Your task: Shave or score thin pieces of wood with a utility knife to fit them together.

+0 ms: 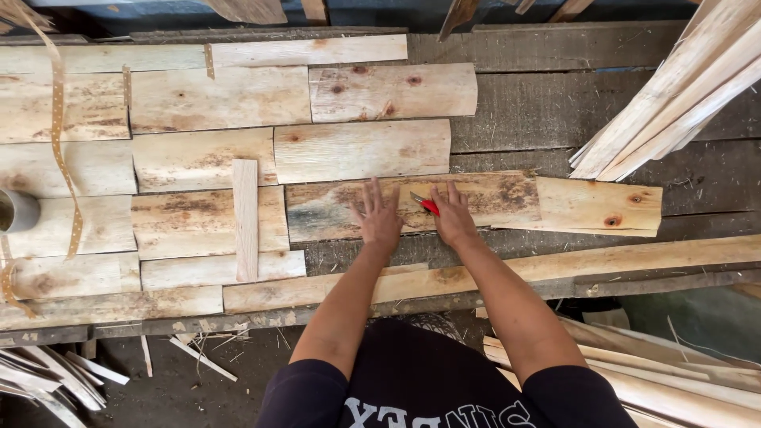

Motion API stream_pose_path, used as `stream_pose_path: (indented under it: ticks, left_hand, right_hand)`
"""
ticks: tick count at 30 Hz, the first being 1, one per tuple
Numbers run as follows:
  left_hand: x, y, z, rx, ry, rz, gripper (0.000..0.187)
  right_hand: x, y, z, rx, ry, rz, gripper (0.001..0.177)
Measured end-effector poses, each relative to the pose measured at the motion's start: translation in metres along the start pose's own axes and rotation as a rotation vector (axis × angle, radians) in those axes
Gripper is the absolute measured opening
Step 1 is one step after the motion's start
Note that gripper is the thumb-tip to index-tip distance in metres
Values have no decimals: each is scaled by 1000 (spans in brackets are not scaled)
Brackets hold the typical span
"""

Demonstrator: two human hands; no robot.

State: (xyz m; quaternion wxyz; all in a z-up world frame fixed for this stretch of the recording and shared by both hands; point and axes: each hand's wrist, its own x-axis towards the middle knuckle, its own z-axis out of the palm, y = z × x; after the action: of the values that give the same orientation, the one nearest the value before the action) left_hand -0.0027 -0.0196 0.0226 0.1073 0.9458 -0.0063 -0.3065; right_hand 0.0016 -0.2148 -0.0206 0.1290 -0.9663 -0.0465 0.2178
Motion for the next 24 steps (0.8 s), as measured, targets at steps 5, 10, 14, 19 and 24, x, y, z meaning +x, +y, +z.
stream_pose_path:
  ticks: [5,10,14,19,24]
  left_hand:
    - [12,14,66,24,128,68,72]
    - [-5,31,60,-167,135,92,64]
    - [-3,34,53,-100,60,81,72]
    - [0,50,38,-108,-36,32,65]
    - [30,65,72,-213,108,-37,83]
  right_hand:
    - [0,-2,-3,22,-14,14,74]
    - [2,-1,-5,20,4,18,72]
    - [2,2,0,47,15,18,69]
    - [2,4,0,81,22,21,69]
    - [2,4,-5,134,7,32,66]
